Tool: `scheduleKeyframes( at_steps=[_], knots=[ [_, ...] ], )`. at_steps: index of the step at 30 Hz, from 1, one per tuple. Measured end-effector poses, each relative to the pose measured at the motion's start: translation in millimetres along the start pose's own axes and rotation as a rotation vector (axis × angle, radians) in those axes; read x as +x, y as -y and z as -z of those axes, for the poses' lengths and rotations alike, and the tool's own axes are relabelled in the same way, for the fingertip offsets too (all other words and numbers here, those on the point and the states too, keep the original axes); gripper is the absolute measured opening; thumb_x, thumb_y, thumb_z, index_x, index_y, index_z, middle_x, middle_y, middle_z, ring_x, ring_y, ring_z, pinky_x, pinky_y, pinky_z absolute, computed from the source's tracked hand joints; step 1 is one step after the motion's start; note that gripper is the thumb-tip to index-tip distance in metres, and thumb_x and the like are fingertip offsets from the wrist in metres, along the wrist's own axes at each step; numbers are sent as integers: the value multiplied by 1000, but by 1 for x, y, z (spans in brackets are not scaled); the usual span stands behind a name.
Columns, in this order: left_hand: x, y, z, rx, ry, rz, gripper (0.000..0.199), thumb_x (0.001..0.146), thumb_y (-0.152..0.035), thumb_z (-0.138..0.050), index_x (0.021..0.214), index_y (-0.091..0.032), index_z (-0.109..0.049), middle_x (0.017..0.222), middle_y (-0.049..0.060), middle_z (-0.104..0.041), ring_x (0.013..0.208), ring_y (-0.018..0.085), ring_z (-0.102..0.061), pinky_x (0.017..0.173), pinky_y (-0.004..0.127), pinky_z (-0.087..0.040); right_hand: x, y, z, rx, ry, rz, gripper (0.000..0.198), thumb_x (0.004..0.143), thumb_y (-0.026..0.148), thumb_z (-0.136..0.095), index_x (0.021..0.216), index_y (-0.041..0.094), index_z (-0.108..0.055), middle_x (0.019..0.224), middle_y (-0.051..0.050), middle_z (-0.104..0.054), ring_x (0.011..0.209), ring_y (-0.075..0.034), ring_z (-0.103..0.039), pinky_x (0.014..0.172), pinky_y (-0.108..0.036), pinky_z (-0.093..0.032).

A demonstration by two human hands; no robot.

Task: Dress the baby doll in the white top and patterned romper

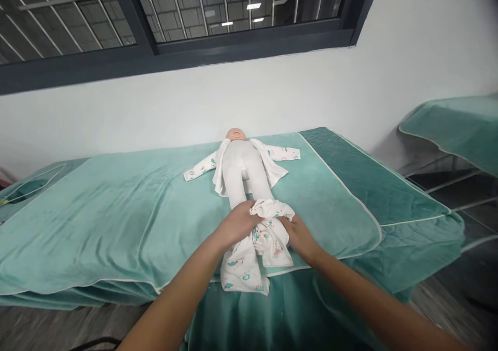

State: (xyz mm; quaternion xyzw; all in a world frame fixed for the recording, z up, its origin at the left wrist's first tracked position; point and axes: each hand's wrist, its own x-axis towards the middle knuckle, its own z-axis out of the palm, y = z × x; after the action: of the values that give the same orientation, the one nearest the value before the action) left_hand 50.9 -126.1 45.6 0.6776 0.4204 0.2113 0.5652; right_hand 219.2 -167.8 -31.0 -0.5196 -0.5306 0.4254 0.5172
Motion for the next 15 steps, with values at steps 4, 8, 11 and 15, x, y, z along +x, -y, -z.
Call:
scheduleKeyframes(
  at_steps=[4,8,11,15],
  knots=[
    [3,-1,3,-218,8,18,30,75,-30,-70,102,-17,-72,102,7,-74,98,25,-65,87,35,-46,16,-8,1,78,-91,40,9,77,33,-54,74,26,-50,76,0,-57,77,-22,-54,78,-36,-46],
    [5,-2,12,-242,6,62,36,70,-34,-76,101,-16,-73,100,8,-75,101,27,-65,89,36,-46,33,-10,0,121,-118,51,11,74,32,-57,79,25,-50,76,2,-56,77,-21,-52,73,-32,-43],
    [7,-2,24,-252,94,79,41,70,-35,-78,106,-17,-72,104,9,-74,102,27,-65,89,37,-47,44,-13,2,117,-143,41,13,71,32,-57,80,24,-53,78,1,-58,79,-22,-53,73,-32,-43],
    [16,-3,38,-232,98,58,44,69,-33,-77,108,-16,-70,106,9,-72,99,25,-65,84,33,-48,54,-17,6,131,-186,21,14,74,35,-57,79,25,-48,73,3,-53,69,-19,-49,65,-31,-41]
  ],
)
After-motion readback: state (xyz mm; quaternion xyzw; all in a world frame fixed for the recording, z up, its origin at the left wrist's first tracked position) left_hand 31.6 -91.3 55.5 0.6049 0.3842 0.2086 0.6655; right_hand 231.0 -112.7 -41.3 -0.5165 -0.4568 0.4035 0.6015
